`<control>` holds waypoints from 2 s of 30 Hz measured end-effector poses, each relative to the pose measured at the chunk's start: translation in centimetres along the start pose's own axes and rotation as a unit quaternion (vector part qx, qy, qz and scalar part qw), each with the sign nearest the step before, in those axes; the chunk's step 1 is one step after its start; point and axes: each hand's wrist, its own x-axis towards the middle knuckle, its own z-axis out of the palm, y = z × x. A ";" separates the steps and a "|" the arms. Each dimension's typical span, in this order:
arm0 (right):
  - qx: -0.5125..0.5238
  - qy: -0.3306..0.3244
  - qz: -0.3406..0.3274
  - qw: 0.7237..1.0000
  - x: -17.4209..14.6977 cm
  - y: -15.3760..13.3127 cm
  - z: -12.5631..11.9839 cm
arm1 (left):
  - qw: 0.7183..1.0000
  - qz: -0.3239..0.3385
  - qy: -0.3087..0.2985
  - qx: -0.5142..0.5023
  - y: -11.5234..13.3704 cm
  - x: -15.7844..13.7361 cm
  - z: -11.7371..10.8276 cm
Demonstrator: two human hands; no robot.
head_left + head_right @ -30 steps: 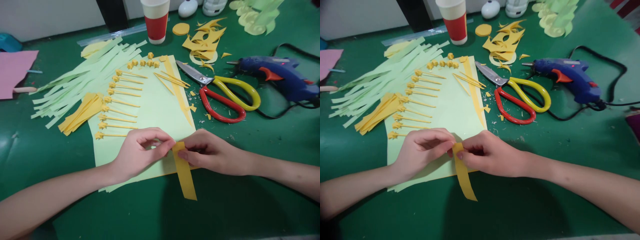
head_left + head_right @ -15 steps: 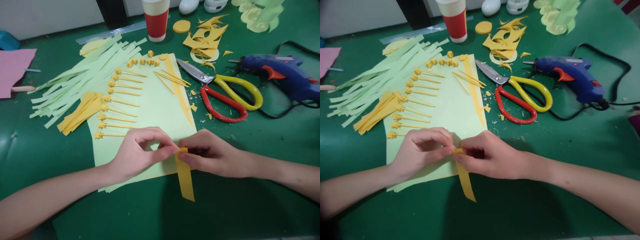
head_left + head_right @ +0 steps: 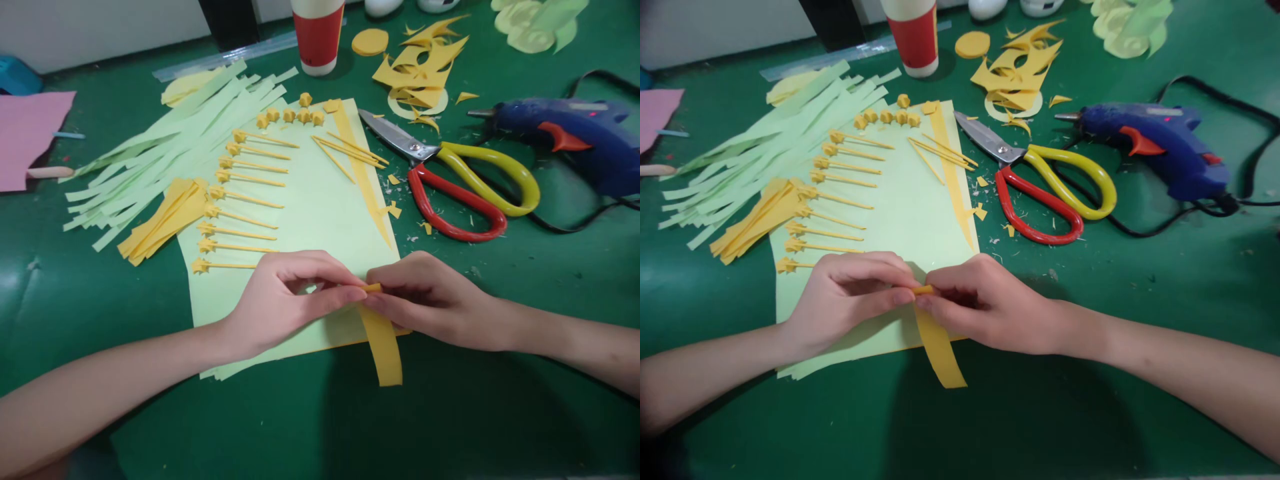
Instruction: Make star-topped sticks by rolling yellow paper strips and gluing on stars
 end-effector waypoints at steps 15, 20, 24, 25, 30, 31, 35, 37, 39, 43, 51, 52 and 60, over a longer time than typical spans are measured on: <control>-0.172 0.105 -0.147 0.968 -0.8 0.3 0.4 | 0.998 -0.052 0.006 -0.026 -0.1 -0.3 0.0; -0.182 0.103 -0.155 0.965 -0.8 0.2 0.4 | 1.000 -0.016 0.003 0.000 0.0 -0.3 0.1; -0.200 0.110 -0.170 0.959 -0.9 0.5 0.7 | 1.000 -0.020 -0.002 -0.001 0.2 -0.3 0.0; -0.201 0.107 -0.179 0.957 -0.9 0.5 0.8 | 1.000 -0.029 -0.005 0.000 0.2 -0.3 0.0; -0.195 0.090 -0.198 0.956 -0.9 0.8 1.1 | 0.997 -0.062 -0.044 -0.004 0.4 -0.2 -0.1; -0.193 0.088 -0.200 0.956 -0.9 0.9 1.1 | 0.996 -0.065 -0.055 -0.006 0.5 -0.2 -0.1; -0.193 0.078 -0.214 0.954 -1.1 1.0 1.0 | 0.994 -0.063 -0.089 -0.007 0.6 -0.2 -0.2; -0.192 0.084 -0.210 0.955 -1.2 0.9 0.9 | 0.993 -0.060 -0.101 -0.003 0.6 -0.2 -0.3; -0.194 0.097 -0.192 0.957 -1.2 0.8 0.8 | 0.993 -0.052 -0.107 0.004 0.6 -0.2 -0.3; -0.207 0.112 -0.170 0.957 -1.2 0.5 0.6 | 0.996 -0.022 -0.086 0.027 0.3 -0.1 -0.4; -0.227 0.143 -0.193 0.944 -1.1 0.7 0.9 | 0.996 0.024 -0.047 0.076 0.0 -0.4 -0.1; -0.227 0.147 -0.197 0.942 -1.1 0.7 0.9 | 0.995 0.032 -0.043 0.080 0.0 -0.5 -0.1; -0.241 0.166 -0.195 0.936 -1.1 0.7 1.0 | 0.994 0.053 -0.034 0.086 -0.3 -0.4 -0.1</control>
